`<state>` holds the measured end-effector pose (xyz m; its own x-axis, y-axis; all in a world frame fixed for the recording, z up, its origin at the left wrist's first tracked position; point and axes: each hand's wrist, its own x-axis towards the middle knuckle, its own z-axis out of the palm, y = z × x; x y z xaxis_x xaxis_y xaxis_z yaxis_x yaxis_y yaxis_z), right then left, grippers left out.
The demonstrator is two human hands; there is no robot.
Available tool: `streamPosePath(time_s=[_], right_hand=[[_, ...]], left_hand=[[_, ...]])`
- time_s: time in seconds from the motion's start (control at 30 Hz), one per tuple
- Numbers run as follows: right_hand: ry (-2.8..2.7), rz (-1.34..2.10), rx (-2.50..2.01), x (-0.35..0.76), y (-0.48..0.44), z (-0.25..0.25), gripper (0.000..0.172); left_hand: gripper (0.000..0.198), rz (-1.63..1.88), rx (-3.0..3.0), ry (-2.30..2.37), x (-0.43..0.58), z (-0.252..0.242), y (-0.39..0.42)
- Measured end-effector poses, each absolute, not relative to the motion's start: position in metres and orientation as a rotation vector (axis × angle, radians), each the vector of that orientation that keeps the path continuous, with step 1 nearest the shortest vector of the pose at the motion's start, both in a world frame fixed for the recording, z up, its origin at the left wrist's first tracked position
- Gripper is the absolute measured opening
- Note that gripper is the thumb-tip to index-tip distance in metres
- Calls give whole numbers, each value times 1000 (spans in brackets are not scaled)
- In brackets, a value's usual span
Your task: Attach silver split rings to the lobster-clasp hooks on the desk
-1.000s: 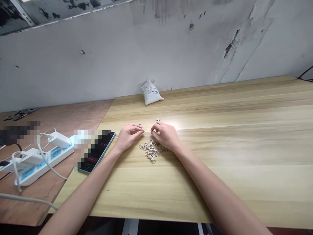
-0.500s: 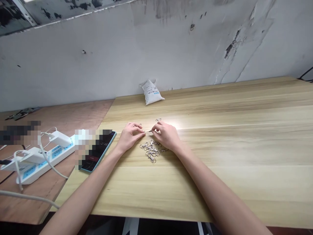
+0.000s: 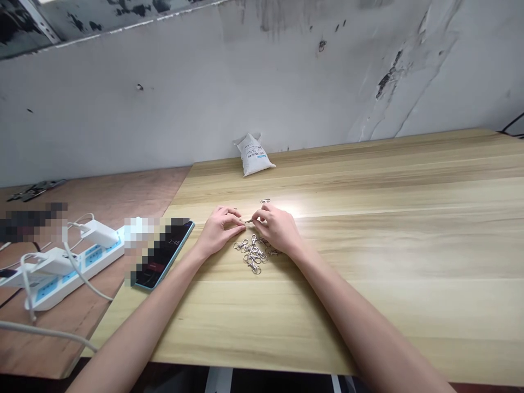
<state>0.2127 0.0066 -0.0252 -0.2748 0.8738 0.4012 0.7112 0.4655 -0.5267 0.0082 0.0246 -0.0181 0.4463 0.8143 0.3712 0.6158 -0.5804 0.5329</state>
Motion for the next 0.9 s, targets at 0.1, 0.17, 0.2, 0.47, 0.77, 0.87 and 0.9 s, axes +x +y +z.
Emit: streamPosePath(time_s=[0.1,0.17,0.2,0.47,0.77,0.87,0.9], right_hand=[[-2072,332,-1294,214,7,-24,16],[-2078,336,-1284,214,6,-24,17],[-2080,337,-1279,214,6,-23,18],[-2137,257,-1281,216,9,-27,19],[-2323,130,-1287,217,12,-26,29],[-2316,126,-1285,216,11,-27,30],[-2302,130,-1285,215,11,-28,29]], left_hand=[[6,872,2381,1227,9,-18,24],[7,875,2382,1224,10,-18,24],[7,875,2383,1221,10,-18,24],[5,858,2385,1232,9,-17,24],[5,844,2355,1235,8,-16,24],[5,842,2367,1243,7,-17,25],[5,843,2369,1247,7,-17,25]])
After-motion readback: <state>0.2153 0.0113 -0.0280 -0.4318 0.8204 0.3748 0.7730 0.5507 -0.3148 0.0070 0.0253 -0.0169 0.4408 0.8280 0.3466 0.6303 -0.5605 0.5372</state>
